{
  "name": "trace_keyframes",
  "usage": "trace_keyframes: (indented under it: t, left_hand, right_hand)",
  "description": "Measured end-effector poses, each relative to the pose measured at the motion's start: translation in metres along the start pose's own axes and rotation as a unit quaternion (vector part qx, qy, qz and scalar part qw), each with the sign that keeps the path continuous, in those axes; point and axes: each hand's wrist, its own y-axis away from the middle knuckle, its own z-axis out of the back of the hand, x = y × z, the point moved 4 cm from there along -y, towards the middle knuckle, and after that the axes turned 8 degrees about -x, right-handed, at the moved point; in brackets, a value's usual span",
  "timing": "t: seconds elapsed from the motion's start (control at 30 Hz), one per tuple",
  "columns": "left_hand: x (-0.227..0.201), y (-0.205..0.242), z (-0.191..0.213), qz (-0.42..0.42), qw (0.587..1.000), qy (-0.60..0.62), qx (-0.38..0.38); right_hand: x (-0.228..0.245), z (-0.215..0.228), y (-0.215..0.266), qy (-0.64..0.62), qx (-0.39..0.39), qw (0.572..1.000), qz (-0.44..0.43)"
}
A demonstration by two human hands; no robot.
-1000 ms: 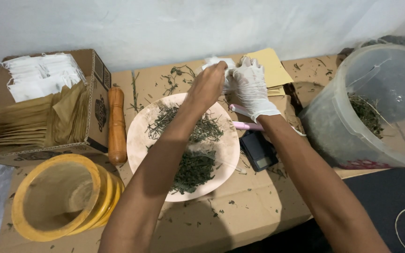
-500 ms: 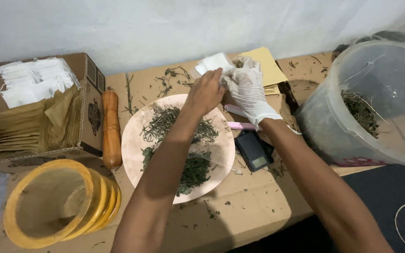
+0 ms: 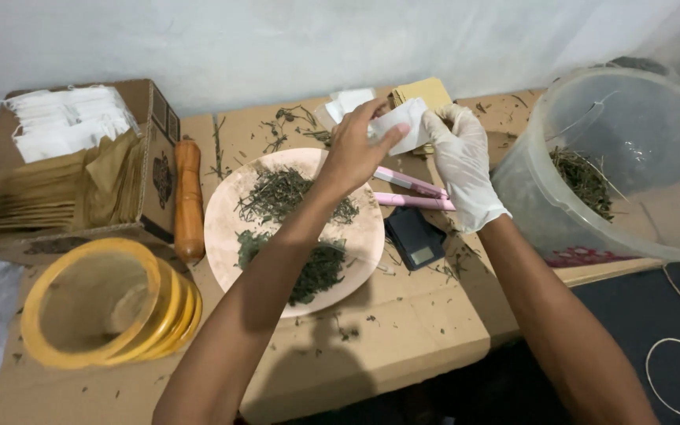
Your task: The person grinds dried leaves using a wooden mortar and pestle by hand, then uses a small piece of paper to scoop the ground leaves into a white filter bag.
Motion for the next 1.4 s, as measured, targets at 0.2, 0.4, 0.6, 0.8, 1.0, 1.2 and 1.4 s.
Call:
trace_keyframes:
  t: [0.2,0.4,0.6,0.8,1.0,1.2,1.4]
  left_hand:
    - [-0.003,0.026,0.011,0.01,0.997,0.009,-0.071]
    - [-0.001,0.042,0.037,0.074,0.994,-0.028,-0.074]
    - [-0.003,0.053,0.05,0.045,0.996,-0.049,-0.059]
    - [-0.037,0.078,0.064,0.016,0.997,-0.049,-0.049]
    - [-0.042,0.122,0.085,0.004,0.998,-0.063,-0.027]
    - [-0.063,0.159,0.121,0.029,0.997,-0.066,-0.004]
    - [-0.051,0.183,0.13,0.07,0.995,-0.075,-0.003]
  right_hand:
    - [0.033,0.037,0.049,0.068,0.112,0.991,-0.002]
    - [-0.023,0.034,0.058,0.178,0.196,0.963,0.043]
    - [-0.033,0.043,0.066,0.157,0.198,0.964,0.083]
    - [-0.041,0.041,0.057,0.19,0.159,0.955,0.165]
    - [-0.053,0.048,0.063,0.285,0.155,0.926,0.196]
    - [-0.059,0.049,0.076,0.278,0.152,0.943,0.102]
    - [-0.013,0.073,0.086,0.213,0.107,0.964,0.12]
